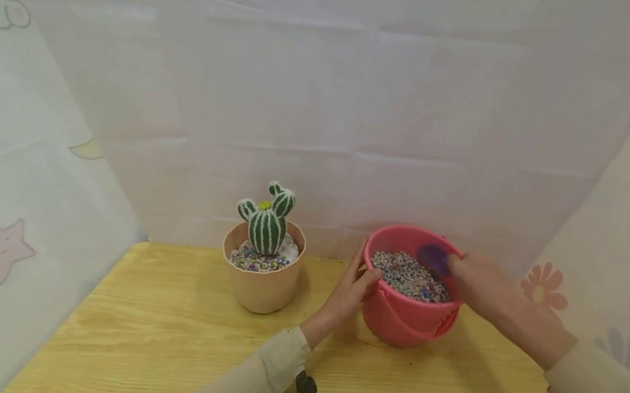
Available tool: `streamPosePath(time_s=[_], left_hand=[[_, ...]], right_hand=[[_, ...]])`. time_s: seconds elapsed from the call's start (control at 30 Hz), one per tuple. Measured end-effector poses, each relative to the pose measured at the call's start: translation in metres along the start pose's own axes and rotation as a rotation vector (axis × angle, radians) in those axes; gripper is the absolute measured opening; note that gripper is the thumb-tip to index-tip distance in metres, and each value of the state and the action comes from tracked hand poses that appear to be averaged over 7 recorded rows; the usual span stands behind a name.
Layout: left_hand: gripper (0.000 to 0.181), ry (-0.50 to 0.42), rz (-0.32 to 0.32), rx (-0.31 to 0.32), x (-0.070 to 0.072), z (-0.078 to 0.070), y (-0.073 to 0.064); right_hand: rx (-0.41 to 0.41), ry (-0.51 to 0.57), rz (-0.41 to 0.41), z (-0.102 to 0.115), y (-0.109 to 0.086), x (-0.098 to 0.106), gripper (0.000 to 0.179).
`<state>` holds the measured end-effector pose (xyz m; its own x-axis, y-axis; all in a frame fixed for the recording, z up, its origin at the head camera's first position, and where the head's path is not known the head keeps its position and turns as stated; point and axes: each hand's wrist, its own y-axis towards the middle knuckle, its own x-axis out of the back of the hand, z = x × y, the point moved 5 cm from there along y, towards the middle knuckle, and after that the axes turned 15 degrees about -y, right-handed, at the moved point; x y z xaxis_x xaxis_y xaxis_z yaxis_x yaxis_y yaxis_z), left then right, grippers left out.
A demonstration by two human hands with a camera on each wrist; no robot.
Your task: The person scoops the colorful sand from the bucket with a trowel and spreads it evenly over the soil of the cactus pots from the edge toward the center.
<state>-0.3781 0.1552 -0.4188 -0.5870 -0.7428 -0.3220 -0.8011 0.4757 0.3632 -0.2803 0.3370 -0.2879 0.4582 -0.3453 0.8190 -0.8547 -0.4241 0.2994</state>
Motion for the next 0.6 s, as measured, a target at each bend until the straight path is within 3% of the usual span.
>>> streamPosePath(time_s=[0.27, 0.37, 0.47, 0.6], left_hand=[[0.072, 0.001, -0.003, 0.007, 0.006, 0.003, 0.004], [0.072, 0.007, -0.003, -0.013, 0.006, 0.002, 0.004], [0.072, 0.009, 0.004, -0.018, 0.005, 0.003, 0.004], [0.073, 0.008, 0.014, -0.011, 0.003, 0.003, 0.004]], right_hand=[[-0.094, 0.176, 0.045, -0.012, 0.011, -0.015, 0.015], [-0.093, 0.195, 0.064, -0.016, 0.016, -0.019, 0.018], [-0.095, 0.254, 0.120, -0.020, 0.021, -0.021, 0.008], [-0.085, 0.345, 0.181, -0.025, 0.024, -0.022, 0.023]])
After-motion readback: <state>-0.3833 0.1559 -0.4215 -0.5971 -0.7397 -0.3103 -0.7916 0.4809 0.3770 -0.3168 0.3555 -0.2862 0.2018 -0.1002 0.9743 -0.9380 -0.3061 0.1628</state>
